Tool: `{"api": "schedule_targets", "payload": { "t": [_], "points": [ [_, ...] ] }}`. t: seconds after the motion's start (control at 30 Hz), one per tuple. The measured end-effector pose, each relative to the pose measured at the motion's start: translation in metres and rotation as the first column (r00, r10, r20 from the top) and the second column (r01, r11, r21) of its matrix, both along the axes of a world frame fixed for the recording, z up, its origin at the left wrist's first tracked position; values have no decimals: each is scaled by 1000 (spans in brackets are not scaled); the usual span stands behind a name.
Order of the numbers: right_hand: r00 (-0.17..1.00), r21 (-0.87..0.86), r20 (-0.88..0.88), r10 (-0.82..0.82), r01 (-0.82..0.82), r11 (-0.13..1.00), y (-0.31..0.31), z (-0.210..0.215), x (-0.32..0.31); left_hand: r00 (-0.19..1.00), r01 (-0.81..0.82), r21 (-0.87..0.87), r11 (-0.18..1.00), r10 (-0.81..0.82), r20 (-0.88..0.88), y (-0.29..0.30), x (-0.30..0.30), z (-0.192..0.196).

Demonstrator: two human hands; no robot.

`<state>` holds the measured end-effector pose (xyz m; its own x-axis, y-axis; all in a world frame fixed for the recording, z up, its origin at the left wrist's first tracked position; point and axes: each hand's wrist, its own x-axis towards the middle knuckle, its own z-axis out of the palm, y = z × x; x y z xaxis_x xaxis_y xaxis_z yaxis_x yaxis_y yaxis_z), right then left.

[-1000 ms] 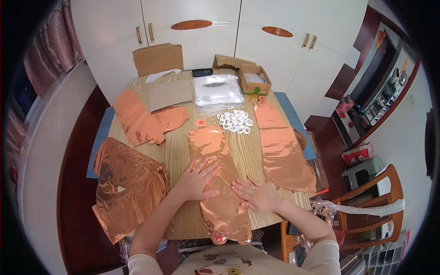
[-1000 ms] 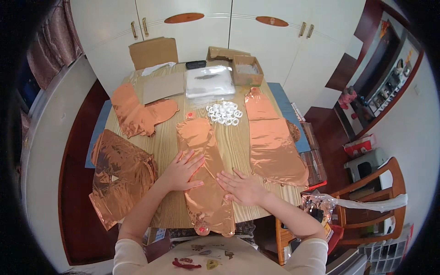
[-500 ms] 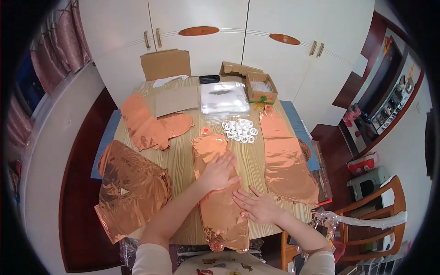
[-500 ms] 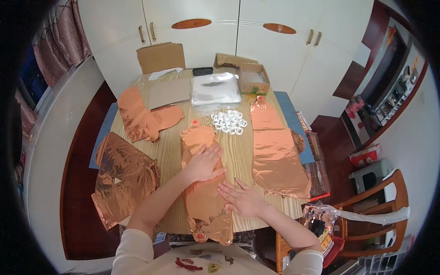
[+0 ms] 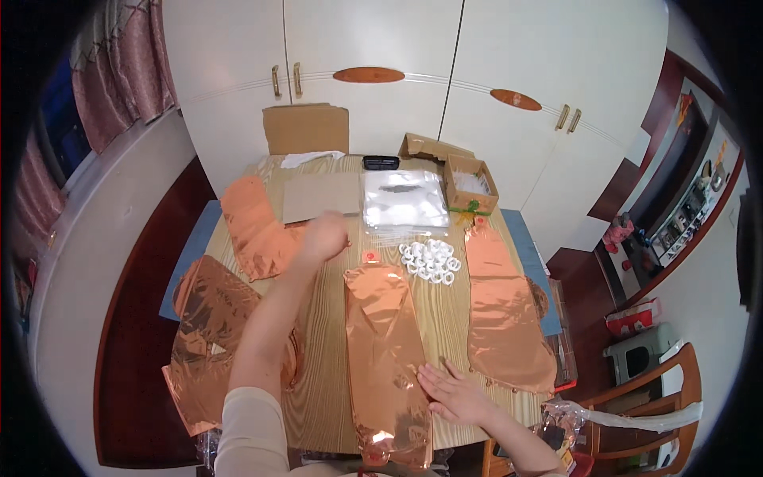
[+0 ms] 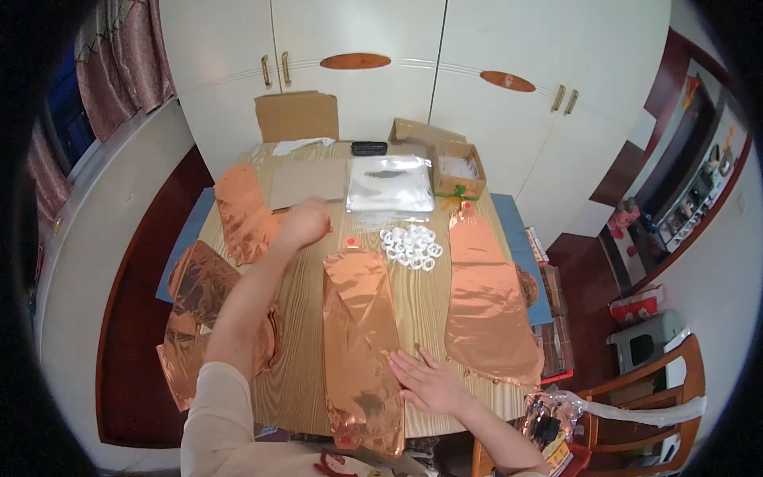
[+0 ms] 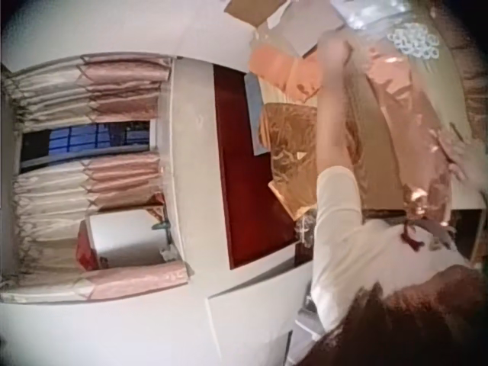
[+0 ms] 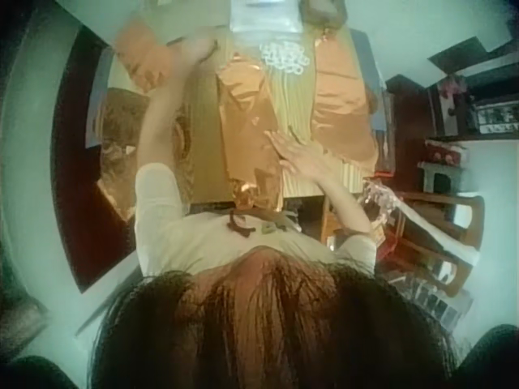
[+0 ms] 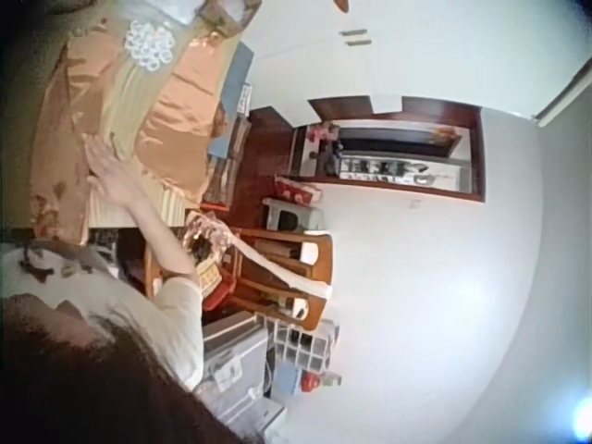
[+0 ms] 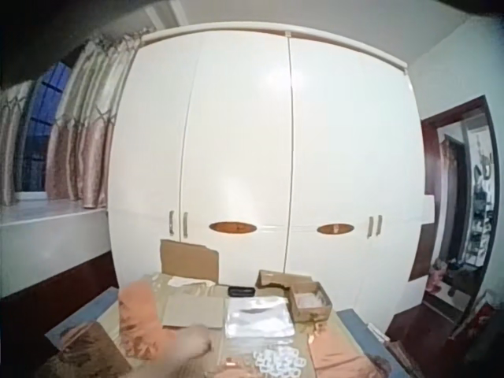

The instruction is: Folding deflated foil balloons and inserting them into cardboard and plastic packaging.

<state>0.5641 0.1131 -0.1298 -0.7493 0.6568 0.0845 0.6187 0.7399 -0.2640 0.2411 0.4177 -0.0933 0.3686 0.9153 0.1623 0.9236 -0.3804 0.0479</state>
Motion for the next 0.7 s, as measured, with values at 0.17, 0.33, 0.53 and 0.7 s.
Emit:
{"api": "schedule_targets", "payload": {
  "t": [0.17, 0.33, 0.53, 0.7],
  "points": [
    [998, -34, 4, 58, -58, 998, 6, 5, -9, 957, -233, 386, 893, 281, -71, 73, -137, -70],
    [999, -10, -2, 34, -34, 999, 5, 9, -8, 976, -100, 191, 977, 134, -173, 70, -150, -56],
    [999, 4, -41, 2, -2, 1000, 4, 8, -10, 943, -128, 189, 974, 179, -282, 38, -123, -12],
    [992, -6, -126, 19, -20, 1000, 2, 10, -9, 988, 11, 539, 842, 74, -136, -24, -112, 14]
  ]
}}
